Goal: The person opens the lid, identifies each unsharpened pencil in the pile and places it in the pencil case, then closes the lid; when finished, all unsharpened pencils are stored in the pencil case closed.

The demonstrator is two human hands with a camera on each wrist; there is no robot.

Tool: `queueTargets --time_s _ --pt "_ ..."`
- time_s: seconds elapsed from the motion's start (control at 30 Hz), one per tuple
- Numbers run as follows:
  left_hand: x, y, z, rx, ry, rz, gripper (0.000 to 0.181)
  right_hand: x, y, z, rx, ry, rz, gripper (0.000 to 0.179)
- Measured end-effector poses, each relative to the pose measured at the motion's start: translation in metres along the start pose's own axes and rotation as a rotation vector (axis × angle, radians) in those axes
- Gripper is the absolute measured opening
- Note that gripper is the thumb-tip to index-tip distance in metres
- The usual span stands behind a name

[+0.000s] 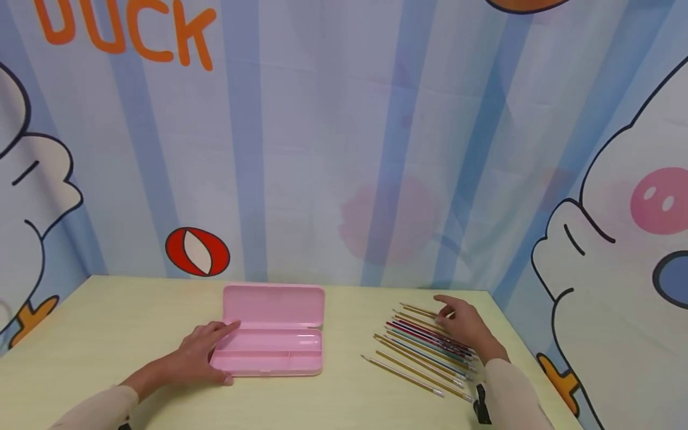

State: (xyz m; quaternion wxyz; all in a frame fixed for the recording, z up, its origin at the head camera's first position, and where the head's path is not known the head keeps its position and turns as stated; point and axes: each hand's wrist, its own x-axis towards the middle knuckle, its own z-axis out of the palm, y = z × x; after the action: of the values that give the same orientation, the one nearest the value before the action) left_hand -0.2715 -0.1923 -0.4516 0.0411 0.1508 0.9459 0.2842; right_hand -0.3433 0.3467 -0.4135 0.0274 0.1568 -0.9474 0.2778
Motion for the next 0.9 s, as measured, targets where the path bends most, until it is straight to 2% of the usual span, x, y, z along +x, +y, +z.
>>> queueTargets --time_s 0.2,0.57,0.9 --pt "0.000 0.000 0.001 -0.002 0.002 0.004 0.103 -0.002 0.012 0.000 -0.031 0.015 0.014 0.047" --pt "-0.001 -0.003 -0.001 -0.004 0.013 0.024 0.103 0.001 0.028 -0.004 -0.088 0.024 -0.010 0.046" --pt "-0.001 -0.004 0.001 -0.017 0.003 -0.012 0.104 -0.004 0.043 0.000 -0.084 0.034 0.025 0.043"
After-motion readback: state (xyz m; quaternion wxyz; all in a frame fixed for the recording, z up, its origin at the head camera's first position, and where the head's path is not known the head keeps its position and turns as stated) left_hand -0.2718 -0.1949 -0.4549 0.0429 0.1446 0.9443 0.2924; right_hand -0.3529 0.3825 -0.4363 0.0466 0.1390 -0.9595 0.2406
